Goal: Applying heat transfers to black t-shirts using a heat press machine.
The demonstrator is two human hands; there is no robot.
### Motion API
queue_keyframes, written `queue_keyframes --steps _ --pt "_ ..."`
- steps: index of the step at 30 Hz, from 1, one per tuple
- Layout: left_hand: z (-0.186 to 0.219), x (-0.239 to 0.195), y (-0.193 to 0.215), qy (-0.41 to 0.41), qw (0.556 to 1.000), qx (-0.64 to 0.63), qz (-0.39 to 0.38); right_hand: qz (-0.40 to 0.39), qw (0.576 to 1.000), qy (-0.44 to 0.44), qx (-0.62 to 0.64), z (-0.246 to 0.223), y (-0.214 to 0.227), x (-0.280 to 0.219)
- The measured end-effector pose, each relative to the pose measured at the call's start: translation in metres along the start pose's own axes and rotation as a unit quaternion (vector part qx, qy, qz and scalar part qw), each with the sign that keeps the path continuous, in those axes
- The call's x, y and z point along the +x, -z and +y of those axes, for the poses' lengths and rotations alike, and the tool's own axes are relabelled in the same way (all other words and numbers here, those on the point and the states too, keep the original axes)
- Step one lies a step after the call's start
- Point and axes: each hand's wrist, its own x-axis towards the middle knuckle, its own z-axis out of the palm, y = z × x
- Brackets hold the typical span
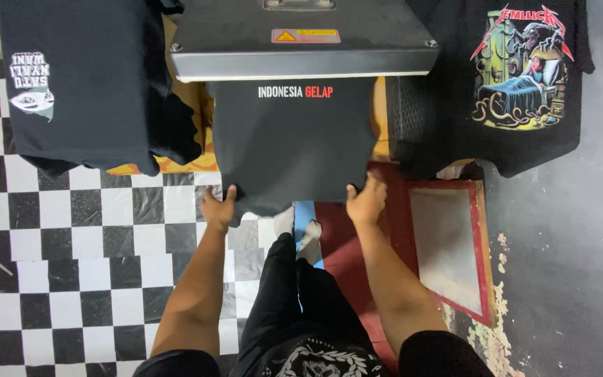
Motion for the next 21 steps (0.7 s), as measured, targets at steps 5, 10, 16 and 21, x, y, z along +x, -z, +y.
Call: queue_keyframes --steps 5,10,16,21 --pt "0.098 -0.064 -0.005 -0.266 0.947 0.170 -0.063 -0.063 0.951 0.290 -0.081 -0.076 -0.009 -0.027" --pt "0.097 -0.066 -0.054 -0.326 0.901 0.219 -0.186 -0.116 0.906 0.380 -0.147 -0.070 -0.054 -0.028" --pt "0.050 -0.034 0.003 -0.262 0.908 0.296 -0.138 -0.182 0.947 0.201 -0.172 -0.010 -0.008 0.000" --pt "0.014 -0.024 0.016 -0.224 0.966 -0.089 -0.093 -0.065 0.984 0.078 0.147 0.052 -0.034 0.013"
